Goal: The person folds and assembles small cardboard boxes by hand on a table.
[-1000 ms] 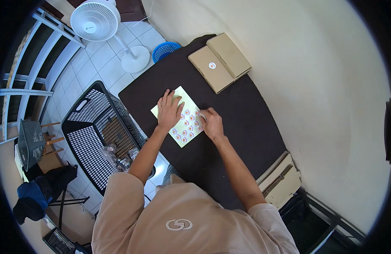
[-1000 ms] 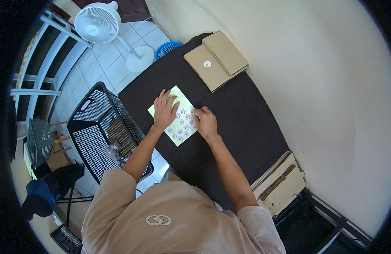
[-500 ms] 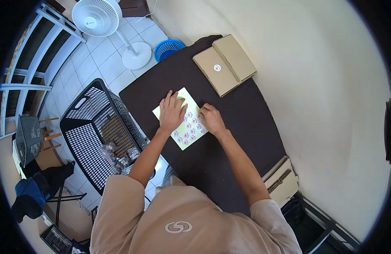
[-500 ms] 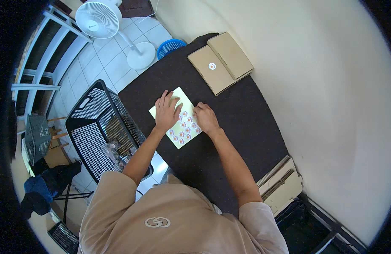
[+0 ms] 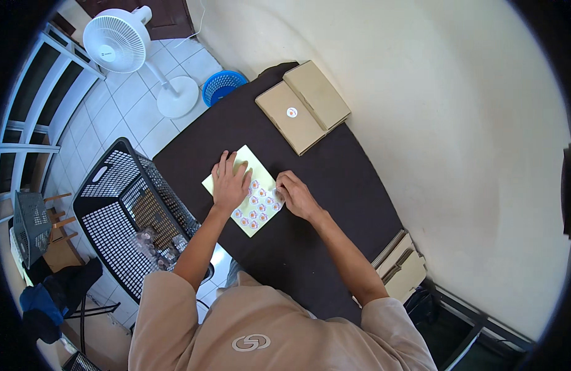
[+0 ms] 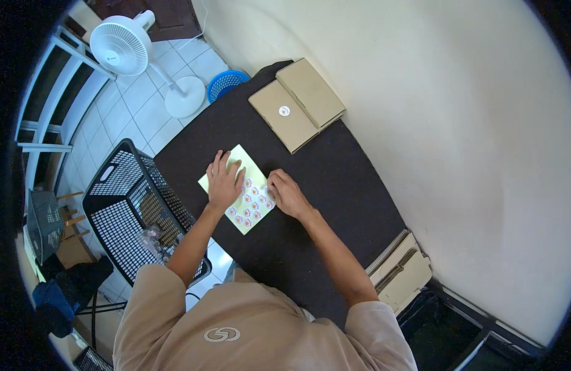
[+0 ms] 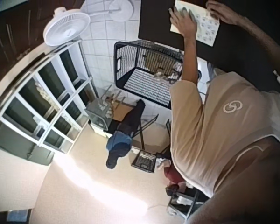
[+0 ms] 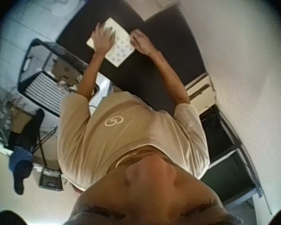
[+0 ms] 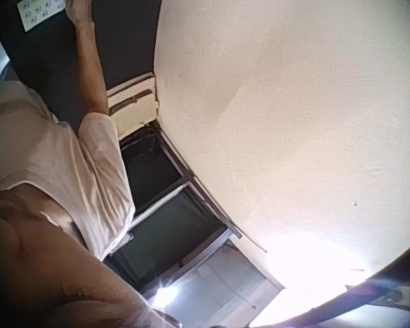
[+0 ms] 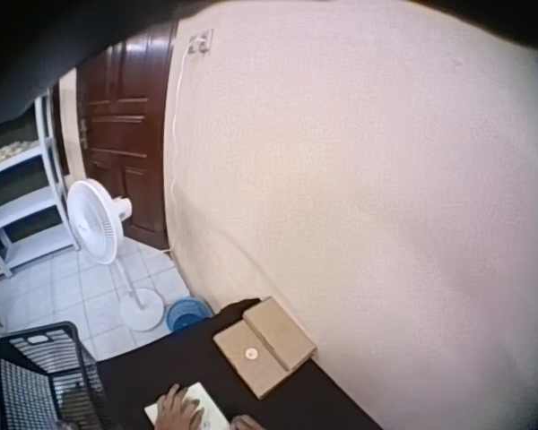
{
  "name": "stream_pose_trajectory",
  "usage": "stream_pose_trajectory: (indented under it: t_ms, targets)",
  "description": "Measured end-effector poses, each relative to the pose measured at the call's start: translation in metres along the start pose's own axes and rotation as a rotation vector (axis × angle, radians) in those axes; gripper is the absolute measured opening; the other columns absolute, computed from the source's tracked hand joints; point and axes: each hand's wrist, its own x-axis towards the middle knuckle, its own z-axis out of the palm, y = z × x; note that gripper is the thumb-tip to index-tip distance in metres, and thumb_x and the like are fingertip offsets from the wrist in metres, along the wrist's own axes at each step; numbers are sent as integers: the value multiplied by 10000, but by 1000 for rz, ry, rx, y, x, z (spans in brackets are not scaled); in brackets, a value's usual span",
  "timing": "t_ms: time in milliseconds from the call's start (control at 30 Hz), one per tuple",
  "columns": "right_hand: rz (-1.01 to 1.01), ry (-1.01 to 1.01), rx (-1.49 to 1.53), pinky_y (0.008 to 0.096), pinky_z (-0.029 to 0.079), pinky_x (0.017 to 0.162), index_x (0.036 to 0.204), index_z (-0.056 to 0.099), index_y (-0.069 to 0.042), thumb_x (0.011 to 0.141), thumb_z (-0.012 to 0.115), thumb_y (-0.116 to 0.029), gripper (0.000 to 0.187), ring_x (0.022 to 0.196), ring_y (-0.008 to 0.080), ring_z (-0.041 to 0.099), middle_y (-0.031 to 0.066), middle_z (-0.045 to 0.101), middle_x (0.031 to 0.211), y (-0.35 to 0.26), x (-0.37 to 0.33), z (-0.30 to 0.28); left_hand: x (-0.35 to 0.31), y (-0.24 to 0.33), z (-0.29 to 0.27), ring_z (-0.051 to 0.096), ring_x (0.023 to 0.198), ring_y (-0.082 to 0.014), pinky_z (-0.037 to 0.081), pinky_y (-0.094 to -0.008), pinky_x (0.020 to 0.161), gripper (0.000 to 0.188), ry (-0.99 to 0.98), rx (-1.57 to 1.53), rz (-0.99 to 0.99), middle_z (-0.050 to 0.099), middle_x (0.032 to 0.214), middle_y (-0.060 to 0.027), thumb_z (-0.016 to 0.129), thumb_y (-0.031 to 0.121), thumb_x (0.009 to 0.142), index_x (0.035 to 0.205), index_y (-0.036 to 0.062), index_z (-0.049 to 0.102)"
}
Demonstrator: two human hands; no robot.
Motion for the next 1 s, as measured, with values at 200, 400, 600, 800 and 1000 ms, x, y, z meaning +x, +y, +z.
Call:
stream_pose_trajectory:
  t_ms: [200,400,600,800,1000]
  targets:
    - [61,205,100,384,468,787,929,566,-19,886,571,51,82,904,345,560,163,524,959,0,50,-80,3,-3,-7,347,1390,-360,285,-523,1079,306,5,16,-8,478,1385,-178,588,290,955,1174,88,657]
    - [19,138,-342,479,469,797,967,520,-4,835,506,74,154,943,422,577,210,576,963,37,136,-175,4,3,-4,358,1385,-352,294,-519,1073,305,18,24,-6,493,1374,-168,597,303,944,1154,96,675]
    - [83,-96,-565,505,473,822,974,527,-32,823,510,59,177,979,417,597,208,607,996,64,186,-195,2,3,-4,333,1400,-360,277,-549,1085,311,-17,-2,-24,458,1397,-174,623,277,937,1184,89,644]
    - [122,-113,-668,487,487,861,996,551,-61,831,554,27,187,1021,392,605,177,595,1048,65,202,-188,2,0,-5,331,1399,-367,271,-546,1088,302,-26,-1,-34,451,1396,-173,626,269,934,1172,85,654]
    - [39,-26,-723,481,500,855,994,556,-58,876,564,-25,122,998,372,606,161,568,1038,72,202,-180,5,2,-4,324,1402,-368,268,-545,1087,307,-34,8,-36,444,1399,-172,626,268,933,1177,84,649]
